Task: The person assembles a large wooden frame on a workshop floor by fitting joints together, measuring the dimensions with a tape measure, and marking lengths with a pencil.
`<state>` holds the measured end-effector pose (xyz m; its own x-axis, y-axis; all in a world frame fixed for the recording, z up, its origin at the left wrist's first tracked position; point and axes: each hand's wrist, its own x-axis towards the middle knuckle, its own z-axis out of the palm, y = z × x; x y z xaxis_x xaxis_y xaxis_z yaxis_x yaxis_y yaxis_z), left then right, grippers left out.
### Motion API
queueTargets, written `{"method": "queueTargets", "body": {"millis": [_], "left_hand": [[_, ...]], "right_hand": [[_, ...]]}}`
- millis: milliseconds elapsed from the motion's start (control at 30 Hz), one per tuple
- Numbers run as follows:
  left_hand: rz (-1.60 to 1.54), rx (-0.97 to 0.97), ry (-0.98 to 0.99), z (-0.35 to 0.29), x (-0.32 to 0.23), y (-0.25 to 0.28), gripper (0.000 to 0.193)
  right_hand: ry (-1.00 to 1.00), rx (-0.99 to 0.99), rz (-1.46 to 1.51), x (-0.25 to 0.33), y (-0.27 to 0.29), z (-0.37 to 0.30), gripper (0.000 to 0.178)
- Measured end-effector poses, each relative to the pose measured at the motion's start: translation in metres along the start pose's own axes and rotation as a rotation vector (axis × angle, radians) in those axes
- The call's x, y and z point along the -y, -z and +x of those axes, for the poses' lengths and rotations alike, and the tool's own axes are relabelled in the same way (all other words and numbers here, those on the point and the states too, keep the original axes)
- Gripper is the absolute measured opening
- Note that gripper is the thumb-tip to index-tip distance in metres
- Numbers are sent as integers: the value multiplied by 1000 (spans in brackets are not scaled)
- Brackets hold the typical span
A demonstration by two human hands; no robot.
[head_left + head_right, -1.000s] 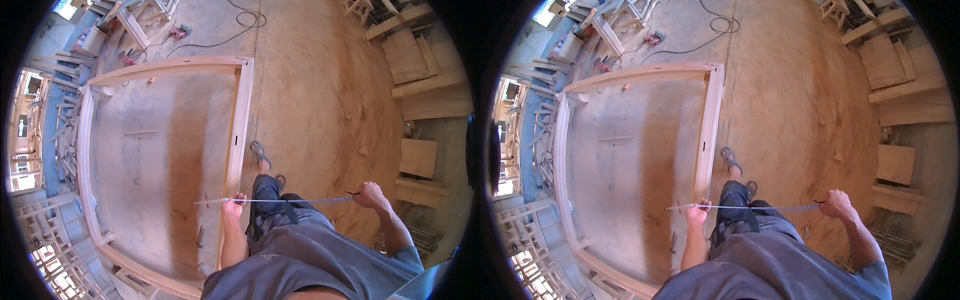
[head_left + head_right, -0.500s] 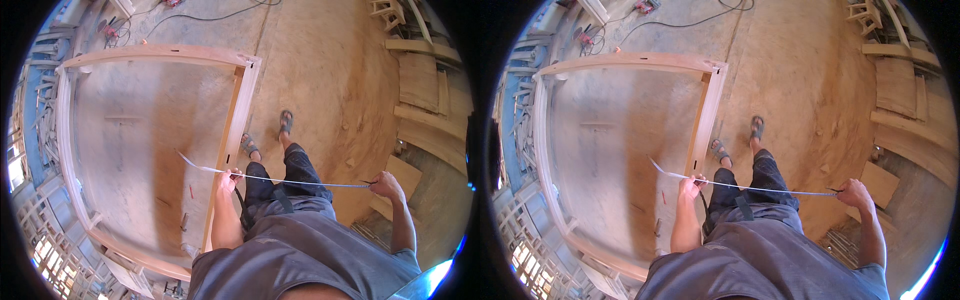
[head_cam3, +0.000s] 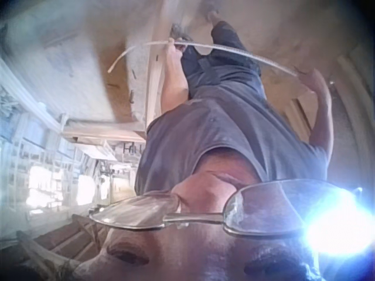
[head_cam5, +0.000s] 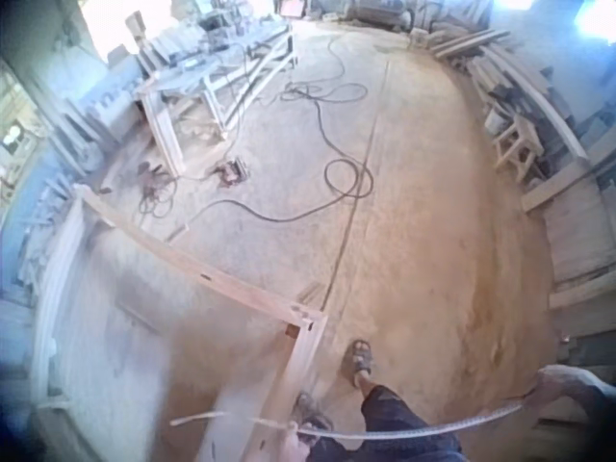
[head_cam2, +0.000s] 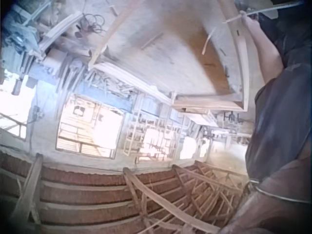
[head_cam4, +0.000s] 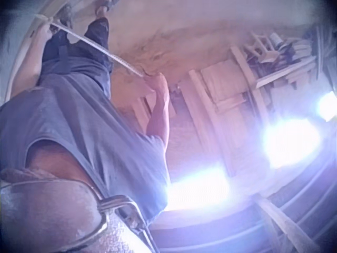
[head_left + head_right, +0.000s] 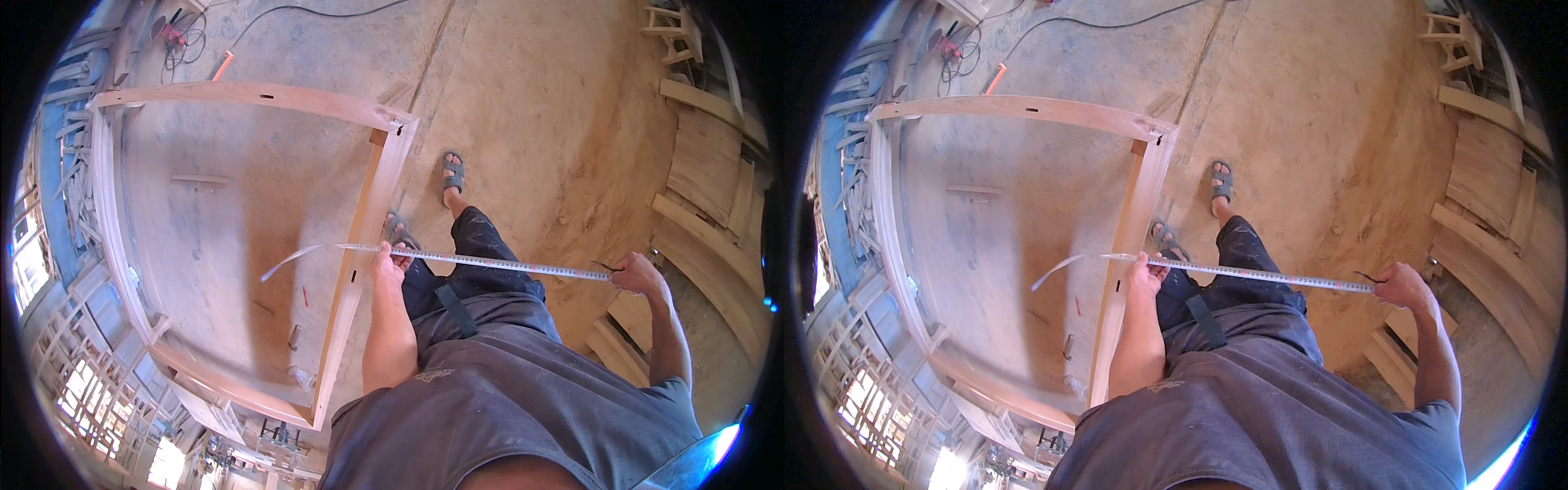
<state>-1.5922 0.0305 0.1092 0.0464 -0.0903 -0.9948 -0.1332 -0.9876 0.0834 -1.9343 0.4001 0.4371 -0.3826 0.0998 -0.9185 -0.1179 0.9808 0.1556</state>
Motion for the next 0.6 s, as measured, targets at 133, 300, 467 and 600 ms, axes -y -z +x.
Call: {"method": "queueTargets", "body": {"millis": [133, 300, 467, 600], "left_hand": [[-55, -11, 37, 8, -17, -27, 25], [11, 26, 13, 18, -42, -61, 25], [202, 150, 76, 21, -54, -73, 23], [236, 34, 74, 23, -65, -72, 17]], "right_hand": [[23, 6, 27, -37, 22, 28, 22], [-87, 59, 150, -46, 10, 40, 21], [-40, 74, 245, -49, -39, 54, 22], [-25, 121, 241, -31, -48, 73, 24]]}}
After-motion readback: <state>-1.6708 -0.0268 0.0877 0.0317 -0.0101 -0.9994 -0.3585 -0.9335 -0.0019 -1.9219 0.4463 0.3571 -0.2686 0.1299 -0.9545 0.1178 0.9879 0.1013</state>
